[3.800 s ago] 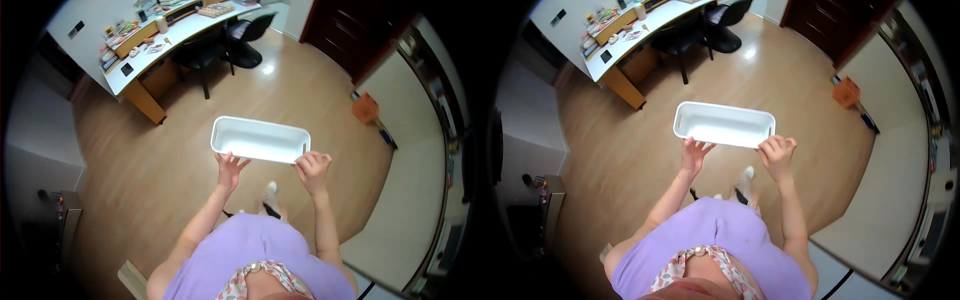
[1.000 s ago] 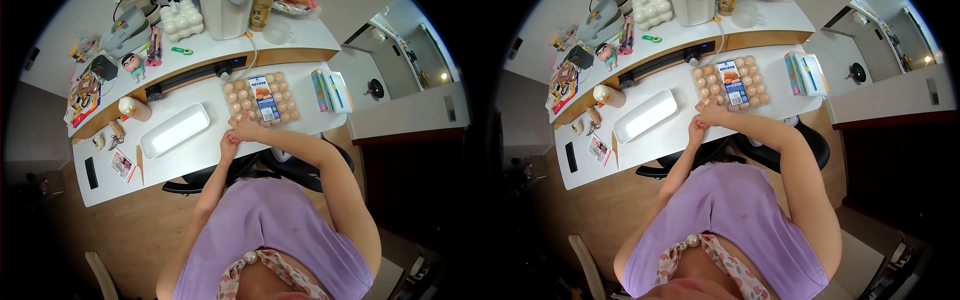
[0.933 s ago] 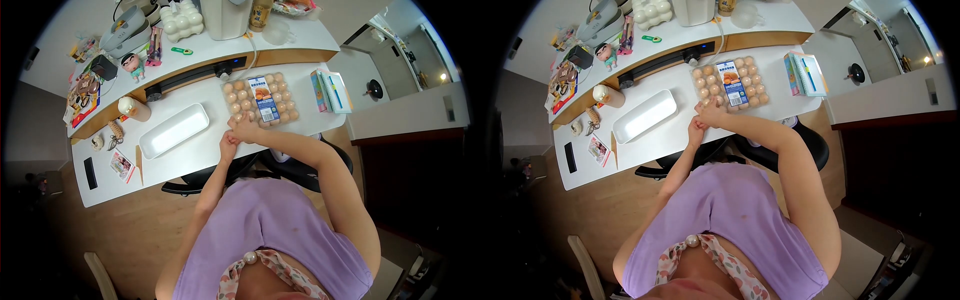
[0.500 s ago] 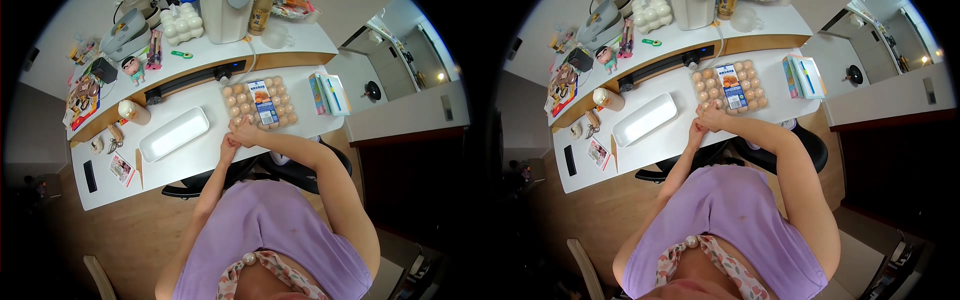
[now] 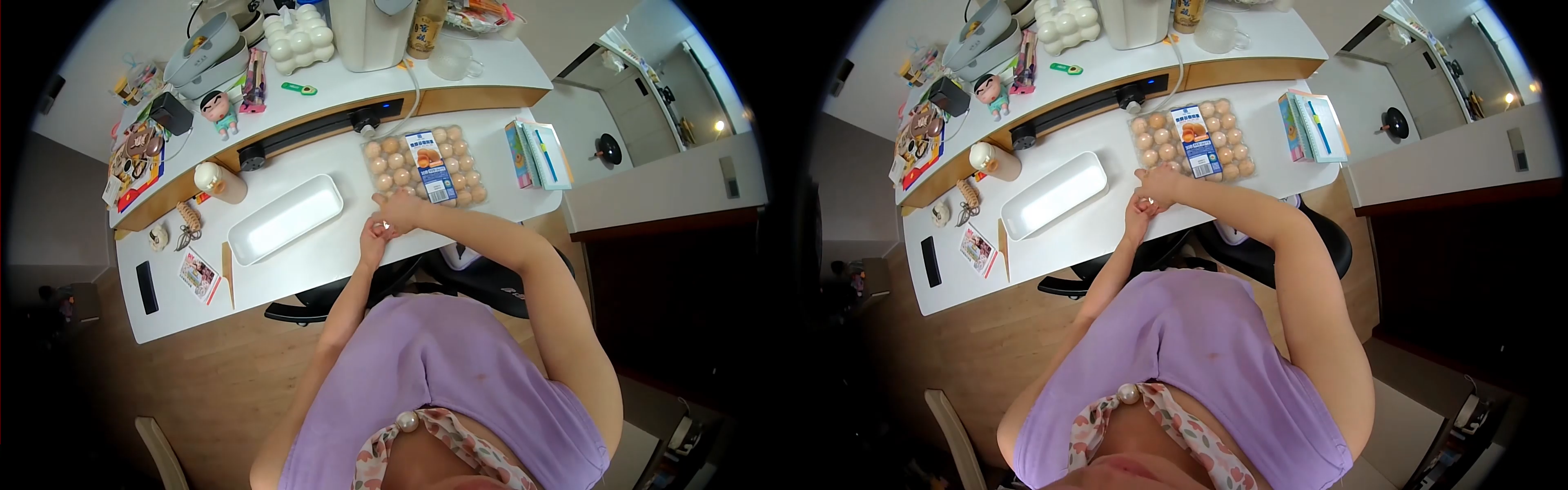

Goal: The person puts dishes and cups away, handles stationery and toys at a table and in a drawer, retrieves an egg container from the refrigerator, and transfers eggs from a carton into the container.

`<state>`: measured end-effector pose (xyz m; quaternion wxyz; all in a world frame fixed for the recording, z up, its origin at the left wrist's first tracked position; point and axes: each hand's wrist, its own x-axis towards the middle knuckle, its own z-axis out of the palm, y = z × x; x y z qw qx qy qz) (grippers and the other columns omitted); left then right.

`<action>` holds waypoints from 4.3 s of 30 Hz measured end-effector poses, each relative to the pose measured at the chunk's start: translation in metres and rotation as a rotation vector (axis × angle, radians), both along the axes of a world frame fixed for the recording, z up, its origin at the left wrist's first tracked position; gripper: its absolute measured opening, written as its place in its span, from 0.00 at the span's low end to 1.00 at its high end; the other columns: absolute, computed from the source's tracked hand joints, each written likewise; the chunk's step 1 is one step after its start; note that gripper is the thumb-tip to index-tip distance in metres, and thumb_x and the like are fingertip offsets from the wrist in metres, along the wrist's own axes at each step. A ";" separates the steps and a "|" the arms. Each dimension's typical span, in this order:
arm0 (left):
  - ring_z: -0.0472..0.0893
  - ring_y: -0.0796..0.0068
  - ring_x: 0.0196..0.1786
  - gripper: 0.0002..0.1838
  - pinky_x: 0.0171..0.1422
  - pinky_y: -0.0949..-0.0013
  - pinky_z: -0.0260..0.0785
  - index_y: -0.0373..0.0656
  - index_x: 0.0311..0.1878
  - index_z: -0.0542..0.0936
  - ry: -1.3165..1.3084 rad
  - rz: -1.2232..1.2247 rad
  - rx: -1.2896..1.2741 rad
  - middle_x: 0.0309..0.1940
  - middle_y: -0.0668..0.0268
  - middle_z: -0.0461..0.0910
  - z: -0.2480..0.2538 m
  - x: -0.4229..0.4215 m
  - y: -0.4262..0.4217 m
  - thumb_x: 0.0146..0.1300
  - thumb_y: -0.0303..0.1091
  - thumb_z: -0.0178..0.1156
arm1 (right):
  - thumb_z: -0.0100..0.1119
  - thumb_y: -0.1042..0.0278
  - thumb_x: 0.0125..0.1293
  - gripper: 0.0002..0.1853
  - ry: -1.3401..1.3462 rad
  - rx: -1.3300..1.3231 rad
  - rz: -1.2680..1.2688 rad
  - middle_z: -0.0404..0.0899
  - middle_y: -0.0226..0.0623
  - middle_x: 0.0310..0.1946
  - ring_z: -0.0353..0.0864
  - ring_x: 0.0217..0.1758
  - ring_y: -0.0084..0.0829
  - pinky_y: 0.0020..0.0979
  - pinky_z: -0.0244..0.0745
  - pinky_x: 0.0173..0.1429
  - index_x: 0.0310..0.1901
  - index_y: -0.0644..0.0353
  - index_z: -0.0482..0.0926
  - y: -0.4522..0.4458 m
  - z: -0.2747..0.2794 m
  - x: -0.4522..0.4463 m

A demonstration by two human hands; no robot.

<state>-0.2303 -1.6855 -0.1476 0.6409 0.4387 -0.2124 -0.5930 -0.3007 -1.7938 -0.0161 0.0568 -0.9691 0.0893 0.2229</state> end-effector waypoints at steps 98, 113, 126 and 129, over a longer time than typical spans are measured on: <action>0.77 0.76 0.34 0.05 0.40 0.74 0.74 0.34 0.37 0.76 0.249 0.272 0.240 0.32 0.65 0.77 -0.001 -0.141 -0.053 0.61 0.26 0.54 | 0.55 0.55 0.53 0.39 -0.261 -0.668 -0.191 0.65 0.74 0.45 0.74 0.25 0.50 0.42 0.64 0.26 0.66 0.57 0.55 -0.025 -0.062 -0.129; 0.75 0.80 0.27 0.08 0.31 0.80 0.67 0.32 0.29 0.78 0.169 0.297 0.215 0.26 0.66 0.77 -0.002 -0.141 -0.056 0.58 0.28 0.57 | 0.56 0.52 0.52 0.41 -0.238 -0.659 -0.235 0.63 0.78 0.48 0.76 0.30 0.55 0.41 0.69 0.30 0.68 0.53 0.52 -0.017 -0.044 -0.128; 0.79 0.75 0.32 0.07 0.39 0.78 0.73 0.32 0.34 0.77 0.304 0.299 0.231 0.31 0.63 0.78 0.003 -0.143 -0.057 0.59 0.28 0.58 | 0.58 0.53 0.53 0.36 -0.391 -0.493 -0.275 0.64 0.68 0.52 0.72 0.50 0.54 0.43 0.66 0.53 0.64 0.52 0.59 -0.018 -0.043 -0.146; 0.79 0.75 0.32 0.09 0.40 0.77 0.73 0.32 0.35 0.77 0.266 0.295 0.236 0.32 0.63 0.78 0.004 -0.143 -0.056 0.60 0.30 0.58 | 0.57 0.54 0.53 0.34 -0.462 -0.527 -0.325 0.63 0.59 0.56 0.68 0.54 0.52 0.48 0.61 0.57 0.62 0.52 0.61 -0.019 -0.059 -0.153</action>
